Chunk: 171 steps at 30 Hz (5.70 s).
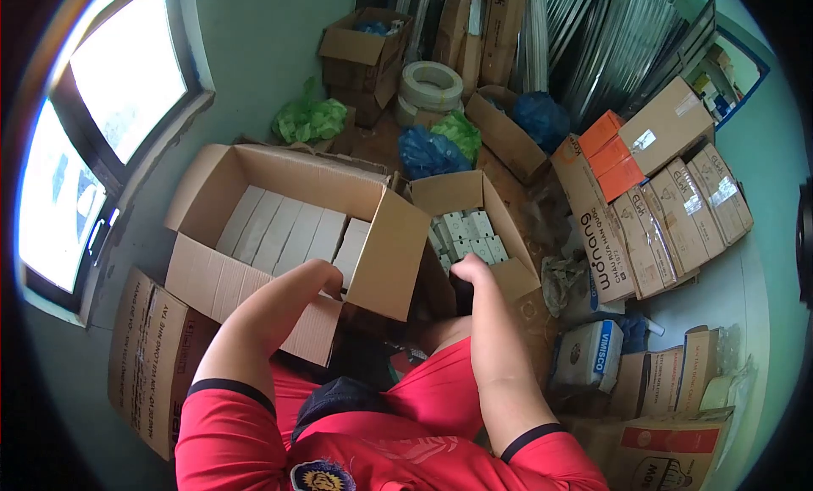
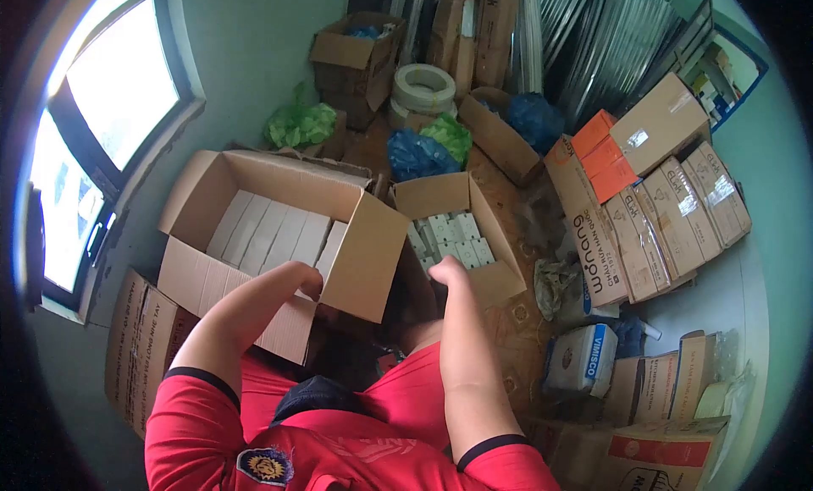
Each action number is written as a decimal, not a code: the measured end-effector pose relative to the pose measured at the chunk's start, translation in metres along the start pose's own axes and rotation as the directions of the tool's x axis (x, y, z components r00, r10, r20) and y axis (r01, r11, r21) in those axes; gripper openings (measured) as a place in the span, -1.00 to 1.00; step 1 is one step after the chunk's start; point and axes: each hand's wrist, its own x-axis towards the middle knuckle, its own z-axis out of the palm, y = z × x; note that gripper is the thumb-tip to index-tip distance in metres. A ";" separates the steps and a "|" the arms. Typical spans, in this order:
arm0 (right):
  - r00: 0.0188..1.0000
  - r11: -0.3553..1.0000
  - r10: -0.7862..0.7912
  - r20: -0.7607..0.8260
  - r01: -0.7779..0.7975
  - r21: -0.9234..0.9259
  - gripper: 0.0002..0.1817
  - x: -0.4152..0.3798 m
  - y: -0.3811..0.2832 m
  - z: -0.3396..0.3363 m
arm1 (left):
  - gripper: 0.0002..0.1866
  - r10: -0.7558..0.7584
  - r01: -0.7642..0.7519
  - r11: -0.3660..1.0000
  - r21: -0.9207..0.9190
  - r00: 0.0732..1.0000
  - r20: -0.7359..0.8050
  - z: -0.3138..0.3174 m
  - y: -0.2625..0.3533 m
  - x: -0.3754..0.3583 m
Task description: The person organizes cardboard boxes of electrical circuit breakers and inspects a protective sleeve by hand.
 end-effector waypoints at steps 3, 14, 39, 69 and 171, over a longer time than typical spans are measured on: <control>0.977 0.930 -0.184 -0.108 0.208 0.302 -0.61 0.005 0.000 -0.023 | -0.34 0.085 -0.090 0.996 -0.011 0.973 -0.215 -0.008 -0.001 -0.032; 0.224 -0.375 -0.905 -0.362 -0.016 0.927 -0.63 -0.164 -0.121 -0.073 | -0.64 -0.453 -0.938 -0.211 -0.276 0.344 -0.823 0.074 0.020 -0.295; 0.229 -0.270 -0.790 -0.569 0.702 0.658 -0.11 -0.258 -0.228 0.087 | -0.48 -0.807 -0.957 -0.172 -0.234 0.273 -0.524 0.113 0.075 -0.350; 0.734 -0.366 -0.669 -0.112 -0.195 0.910 -0.35 -0.198 -0.227 0.016 | -0.55 -0.116 -0.117 0.635 0.764 -0.992 -0.055 0.092 0.140 -0.559; 0.504 -0.339 -0.664 -0.553 0.457 0.823 -0.51 -0.197 -0.246 0.041 | -0.06 -0.502 -0.899 0.211 -0.384 0.238 -0.832 0.061 0.080 -0.267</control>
